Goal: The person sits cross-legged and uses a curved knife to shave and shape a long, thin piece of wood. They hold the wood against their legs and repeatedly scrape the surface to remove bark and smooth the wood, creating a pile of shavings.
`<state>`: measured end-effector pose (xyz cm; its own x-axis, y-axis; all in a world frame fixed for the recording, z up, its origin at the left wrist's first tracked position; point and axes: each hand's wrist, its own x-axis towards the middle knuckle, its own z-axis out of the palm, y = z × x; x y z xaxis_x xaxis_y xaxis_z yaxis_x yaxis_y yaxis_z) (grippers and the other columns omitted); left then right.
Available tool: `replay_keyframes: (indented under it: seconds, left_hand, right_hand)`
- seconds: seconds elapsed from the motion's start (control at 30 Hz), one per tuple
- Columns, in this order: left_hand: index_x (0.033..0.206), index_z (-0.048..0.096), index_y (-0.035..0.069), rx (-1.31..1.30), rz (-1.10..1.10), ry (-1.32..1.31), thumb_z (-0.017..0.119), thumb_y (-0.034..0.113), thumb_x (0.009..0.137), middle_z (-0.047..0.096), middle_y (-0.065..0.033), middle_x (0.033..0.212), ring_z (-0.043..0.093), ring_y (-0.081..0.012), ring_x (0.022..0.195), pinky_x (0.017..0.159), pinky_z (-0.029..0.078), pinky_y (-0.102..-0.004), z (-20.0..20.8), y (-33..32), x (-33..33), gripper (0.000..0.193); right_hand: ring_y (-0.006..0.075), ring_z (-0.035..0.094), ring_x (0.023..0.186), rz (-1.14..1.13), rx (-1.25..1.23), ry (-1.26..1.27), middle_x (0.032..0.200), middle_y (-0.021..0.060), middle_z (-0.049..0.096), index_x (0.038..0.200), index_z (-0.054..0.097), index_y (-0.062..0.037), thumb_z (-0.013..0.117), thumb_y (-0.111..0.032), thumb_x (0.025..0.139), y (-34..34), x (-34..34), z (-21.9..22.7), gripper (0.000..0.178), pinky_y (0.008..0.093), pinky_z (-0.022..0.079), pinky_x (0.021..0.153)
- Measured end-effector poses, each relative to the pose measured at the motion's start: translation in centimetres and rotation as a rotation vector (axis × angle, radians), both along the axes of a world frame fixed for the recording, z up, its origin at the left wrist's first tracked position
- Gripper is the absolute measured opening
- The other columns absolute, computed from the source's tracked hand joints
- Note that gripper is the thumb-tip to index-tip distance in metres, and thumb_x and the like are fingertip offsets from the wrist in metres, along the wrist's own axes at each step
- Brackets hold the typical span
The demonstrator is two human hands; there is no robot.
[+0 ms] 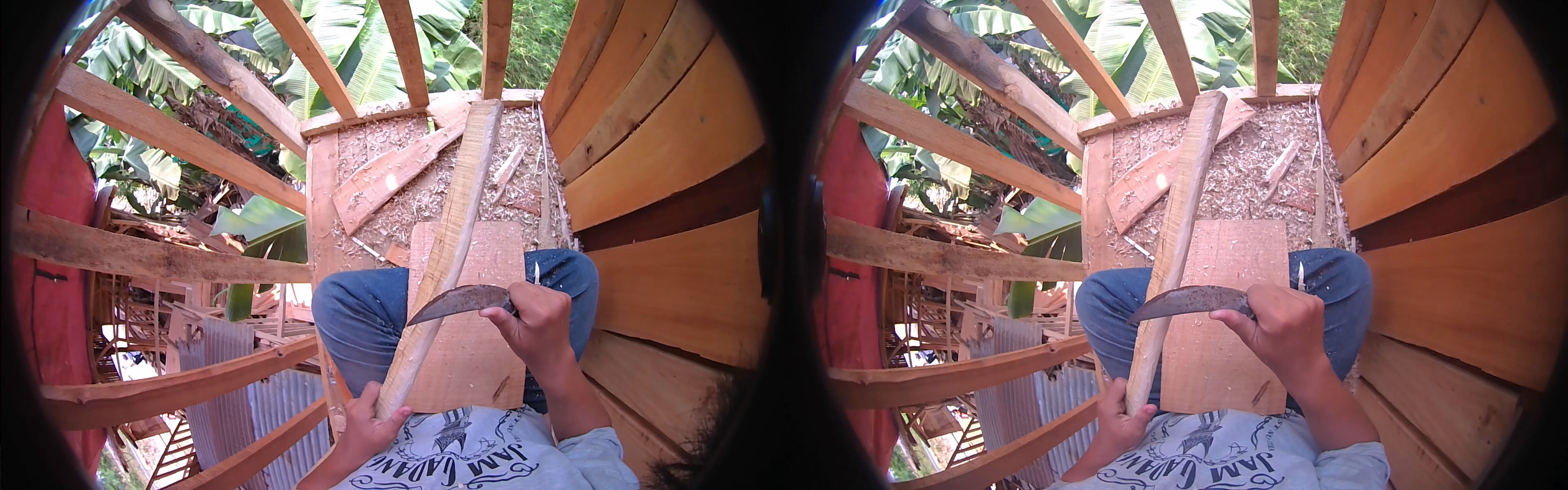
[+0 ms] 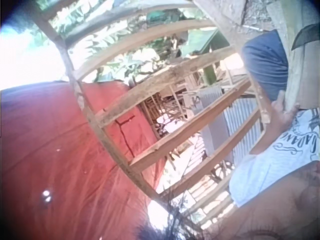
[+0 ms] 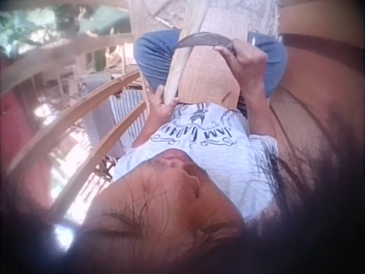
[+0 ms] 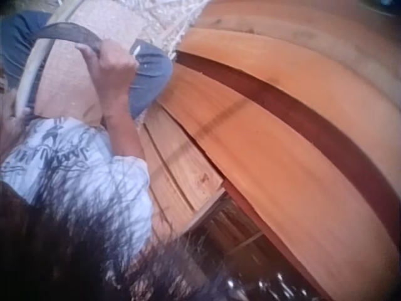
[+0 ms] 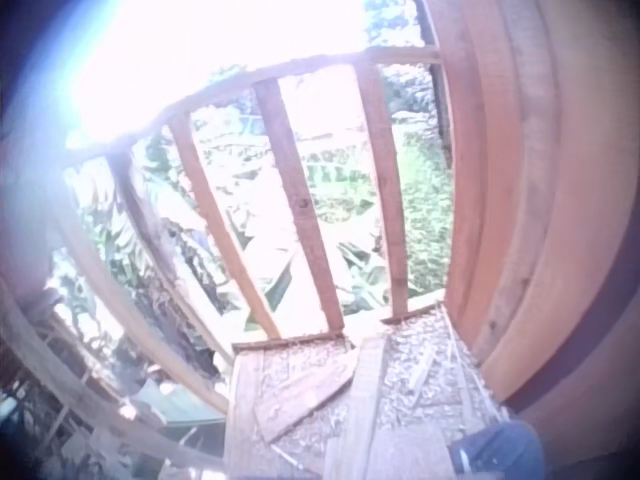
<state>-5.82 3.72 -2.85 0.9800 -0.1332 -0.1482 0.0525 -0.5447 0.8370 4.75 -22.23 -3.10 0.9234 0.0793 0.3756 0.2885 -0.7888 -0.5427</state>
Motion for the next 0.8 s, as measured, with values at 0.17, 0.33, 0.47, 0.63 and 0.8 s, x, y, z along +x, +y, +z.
replay_keyframes:
  seconds: [0.17,0.33,0.47,0.63,0.8]
  left_hand:
    - [0.081,0.050,0.000,-0.080,-0.014,0.127,0.073,0.031,0.079,0.053,-0.0102,0.057,0.057,-0.0151,0.051,0.047,0.043,-0.0293,-0.7,0.3,-1.3,0.039]
    - [0.081,0.049,0.000,-0.121,-0.016,0.117,0.069,0.039,0.081,0.052,-0.0096,0.056,0.055,-0.0145,0.050,0.047,0.042,-0.0293,-0.9,0.5,-1.4,0.044]
    - [0.080,0.048,0.000,-0.130,0.035,0.108,0.066,0.043,0.083,0.049,-0.0088,0.056,0.053,-0.0142,0.049,0.046,0.041,-0.0290,-1.2,0.4,-0.8,0.046]
    - [0.080,0.049,0.000,-0.119,0.001,0.054,0.065,0.043,0.084,0.049,-0.0083,0.057,0.052,-0.0126,0.050,0.046,0.040,-0.0279,-1.5,0.2,-1.2,0.046]
    - [0.083,0.049,0.000,-0.156,0.012,0.069,0.065,0.043,0.084,0.049,-0.0076,0.057,0.051,-0.0122,0.050,0.046,0.040,-0.0278,-1.3,-0.1,-1.4,0.046]
  right_hand:
    - [0.0285,0.047,0.043,-0.203,0.003,-0.036,0.049,0.0115,0.041,0.054,0.040,-0.0041,0.064,-0.047,0.081,-2.4,2.3,-0.3,0.056,0.0348,0.035,0.042]
    - [0.0329,0.045,0.044,-0.373,0.247,-0.013,0.049,0.0156,0.040,0.056,0.040,0.0005,0.060,-0.047,0.085,-4.4,3.7,0.4,0.059,0.0373,0.034,0.043]
    - [0.0281,0.048,0.043,-0.049,-0.005,0.049,0.048,0.0111,0.040,0.053,0.040,-0.0043,0.063,-0.050,0.081,-1.3,0.2,1.0,0.058,0.0360,0.035,0.041]
    - [0.0223,0.046,0.039,0.103,0.006,-0.047,0.046,0.0045,0.040,0.051,0.040,-0.0099,0.067,-0.054,0.072,0.4,-0.2,0.4,0.056,0.0320,0.036,0.038]
    - [0.0195,0.045,0.038,0.081,-0.108,-0.139,0.045,0.0031,0.039,0.049,0.038,-0.0115,0.069,-0.057,0.067,-0.2,1.6,-0.1,0.057,0.0303,0.035,0.038]
